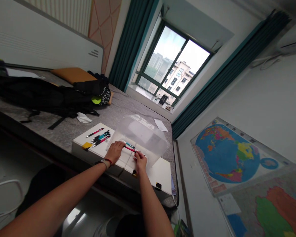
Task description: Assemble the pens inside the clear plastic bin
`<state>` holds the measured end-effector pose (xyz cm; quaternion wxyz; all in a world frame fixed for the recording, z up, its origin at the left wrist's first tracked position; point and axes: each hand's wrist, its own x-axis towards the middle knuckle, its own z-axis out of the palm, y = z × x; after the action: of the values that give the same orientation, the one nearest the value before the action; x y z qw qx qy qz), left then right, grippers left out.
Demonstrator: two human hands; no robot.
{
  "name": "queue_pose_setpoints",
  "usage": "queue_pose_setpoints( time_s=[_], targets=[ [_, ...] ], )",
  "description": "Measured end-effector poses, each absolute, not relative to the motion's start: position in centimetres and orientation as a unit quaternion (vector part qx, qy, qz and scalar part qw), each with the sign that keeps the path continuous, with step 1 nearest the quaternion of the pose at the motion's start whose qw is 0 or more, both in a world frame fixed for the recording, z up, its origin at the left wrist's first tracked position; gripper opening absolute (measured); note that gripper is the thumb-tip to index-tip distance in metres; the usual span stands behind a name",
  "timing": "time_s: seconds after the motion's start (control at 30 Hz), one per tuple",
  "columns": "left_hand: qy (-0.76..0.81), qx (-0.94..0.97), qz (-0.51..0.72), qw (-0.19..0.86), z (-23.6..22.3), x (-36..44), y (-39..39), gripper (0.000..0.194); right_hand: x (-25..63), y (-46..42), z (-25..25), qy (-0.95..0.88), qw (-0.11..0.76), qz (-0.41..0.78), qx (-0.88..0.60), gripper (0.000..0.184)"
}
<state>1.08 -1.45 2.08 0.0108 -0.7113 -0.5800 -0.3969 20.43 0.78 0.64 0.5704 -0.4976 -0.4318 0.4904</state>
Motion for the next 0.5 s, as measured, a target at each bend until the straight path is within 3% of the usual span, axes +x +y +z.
queue_pose_setpoints(
  time_s=[0.5],
  targets=[
    [-0.547, -0.745, -0.379, 0.034, 1.93, 1.13, -1.66, 0.043, 20.3, 1.01, 0.26, -0.446, 0.569, 0.489, -0.488, 0.029]
  ],
)
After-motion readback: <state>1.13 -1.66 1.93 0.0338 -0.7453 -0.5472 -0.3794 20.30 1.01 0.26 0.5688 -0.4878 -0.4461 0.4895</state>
